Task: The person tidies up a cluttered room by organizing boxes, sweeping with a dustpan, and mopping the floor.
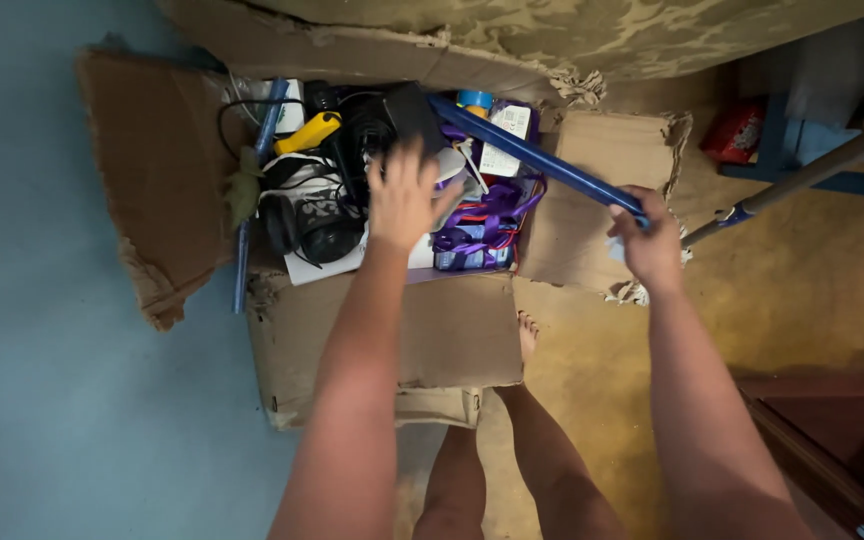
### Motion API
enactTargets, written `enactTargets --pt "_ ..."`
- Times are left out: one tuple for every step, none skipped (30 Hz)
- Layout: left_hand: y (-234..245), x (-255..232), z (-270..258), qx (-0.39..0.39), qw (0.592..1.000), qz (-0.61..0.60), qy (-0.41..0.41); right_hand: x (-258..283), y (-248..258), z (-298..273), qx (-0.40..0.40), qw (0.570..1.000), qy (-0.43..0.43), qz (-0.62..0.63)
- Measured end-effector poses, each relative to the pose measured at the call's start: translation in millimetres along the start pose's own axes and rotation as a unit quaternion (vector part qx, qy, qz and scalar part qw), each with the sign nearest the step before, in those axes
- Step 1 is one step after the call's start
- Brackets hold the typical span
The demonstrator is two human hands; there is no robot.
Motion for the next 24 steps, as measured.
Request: enactTargets --pt "-6 6 18 -0.001 1.000 -0.001 -0.001 -7 4 0 -0.002 1.000 0.000 0.000" --pt "-13 14 34 -0.012 0.998 0.024 0.049 -14 8 0 -0.002 1.000 -0.006 0.016" --pt "-20 21 51 -0.024 0.994 0.049 0.098 -22 12 0 -0.003 0.999 -0.013 0.032" --pt "-27 28 60 -0.024 0.994 0.049 0.099 -24 13 0 -0.003 0.999 -0.013 0.031" --pt "-37 37 68 0.018 0.985 -0.012 0.174 -27 14 1 0.000 0.998 -0.025 0.063" --pt "-46 45 74 0.062 0.964 -0.072 0.249 -30 15 -1 0.005 0.995 -0.039 0.092" --pt "-32 39 75 0.064 0.963 -0.072 0.251 -30 17 -1 0.006 0.995 -0.041 0.091" --pt "-19 32 74 0.112 0.958 -0.065 0.257 -30 19 -2 0.007 0.994 -0.049 0.098" --pt "-6 26 74 0.160 0.950 -0.058 0.262 -30 21 -3 0.009 0.993 -0.057 0.106" --pt "-8 19 63 0.163 0.950 -0.055 0.262 -32 22 -5 0.009 0.992 -0.059 0.108" --pt "-7 11 53 0.118 0.963 -0.033 0.240 -34 24 -8 0.000 0.993 -0.056 0.105" --pt "-6 7 47 0.070 0.974 -0.009 0.217 -33 24 -6 -0.009 0.993 -0.048 0.103" --pt "-3 3 39 0.067 0.974 -0.006 0.217 -30 23 -7 -0.008 0.993 -0.047 0.107" --pt "1 -1 31 0.037 0.976 0.003 0.213 -27 25 -8 -0.017 0.995 -0.033 0.089" --pt "4 -4 23 0.007 0.978 0.012 0.210 -23 26 -9 -0.026 0.997 -0.019 0.070" --pt "8 -6 18 0.004 0.977 0.013 0.212 -16 24 -8 -0.025 0.997 -0.015 0.071" --pt "12 -6 14 -0.013 0.979 0.027 0.202 -8 23 -8 -0.031 0.999 0.005 0.044" --pt "17 -7 7 -0.029 0.980 0.042 0.193 -1 21 -9 -0.037 0.999 0.025 0.017" --pt "20 -8 -1 -0.032 0.979 0.043 0.196 6 15 -12 -0.035 0.999 0.027 0.018" --pt "22 -8 -5 -0.040 0.979 0.055 0.193 15 9 -12 -0.026 0.996 0.083 -0.014" --pt "25 -8 -10 -0.048 0.978 0.068 0.191 25 2 -13 -0.017 0.989 0.139 -0.046" --pt "23 -7 -18 -0.053 0.978 0.068 0.189 33 -7 -16 -0.020 0.989 0.143 -0.044" --pt "21 -5 -26 -0.052 0.975 0.063 0.209 44 -16 -20 0.001 0.979 0.192 -0.062" --pt "19 -4 -34 -0.051 0.970 0.057 0.229 53 -26 -24 0.022 0.967 0.241 -0.080"
Point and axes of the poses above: each hand's wrist, its own z-axis towards the middle knuckle, its own y-axis out of the back of the hand, x = y × z, the point moved 2 cm from there along z, towards the middle knuckle, and after that the axes turned 7 degrees about -x, right-handed, at the moved point
